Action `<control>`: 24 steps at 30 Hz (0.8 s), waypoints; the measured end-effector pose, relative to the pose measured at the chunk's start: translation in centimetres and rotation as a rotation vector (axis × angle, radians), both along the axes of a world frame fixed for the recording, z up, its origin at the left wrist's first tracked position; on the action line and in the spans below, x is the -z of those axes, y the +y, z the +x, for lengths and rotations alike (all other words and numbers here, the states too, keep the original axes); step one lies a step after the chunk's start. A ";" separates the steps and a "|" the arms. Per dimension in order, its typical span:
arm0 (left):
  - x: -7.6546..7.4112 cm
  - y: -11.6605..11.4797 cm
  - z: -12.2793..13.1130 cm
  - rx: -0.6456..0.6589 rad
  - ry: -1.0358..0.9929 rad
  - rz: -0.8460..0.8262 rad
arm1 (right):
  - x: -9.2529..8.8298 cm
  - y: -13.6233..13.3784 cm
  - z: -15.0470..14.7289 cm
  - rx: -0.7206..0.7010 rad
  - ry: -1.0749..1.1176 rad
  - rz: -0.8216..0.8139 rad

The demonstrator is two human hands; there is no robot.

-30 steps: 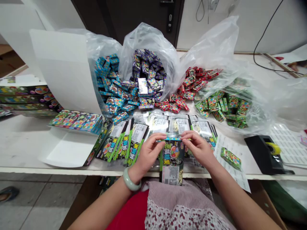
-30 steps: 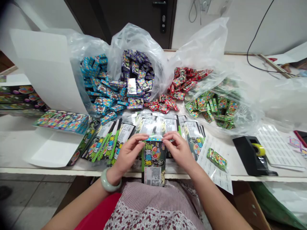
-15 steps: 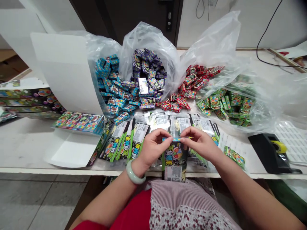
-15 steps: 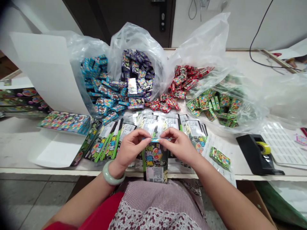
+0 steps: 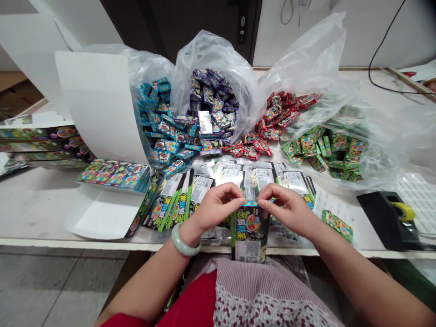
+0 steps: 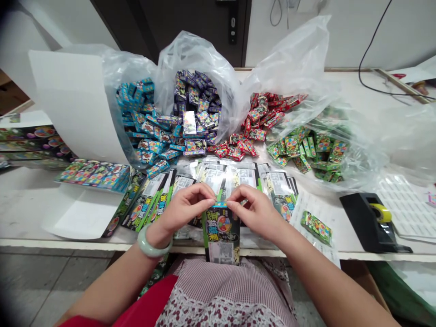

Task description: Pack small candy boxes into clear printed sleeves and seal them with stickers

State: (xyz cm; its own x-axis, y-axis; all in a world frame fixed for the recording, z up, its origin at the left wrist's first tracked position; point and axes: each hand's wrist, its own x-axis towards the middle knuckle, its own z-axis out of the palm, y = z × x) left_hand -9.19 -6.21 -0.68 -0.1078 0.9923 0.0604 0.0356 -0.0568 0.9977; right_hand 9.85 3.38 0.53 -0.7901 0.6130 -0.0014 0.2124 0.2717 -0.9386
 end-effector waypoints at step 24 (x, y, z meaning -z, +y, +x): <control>3.5 -1.7 1.1 -0.089 0.050 0.070 | 4.6 -2.3 1.1 0.214 0.246 0.342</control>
State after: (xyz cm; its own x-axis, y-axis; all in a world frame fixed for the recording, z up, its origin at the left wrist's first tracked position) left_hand -8.06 -7.93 -4.15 -0.1902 0.9722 0.1367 0.0936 -0.1207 0.9883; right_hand 10.93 1.05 -4.03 -0.5972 0.6951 0.4002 0.0800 0.5481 -0.8326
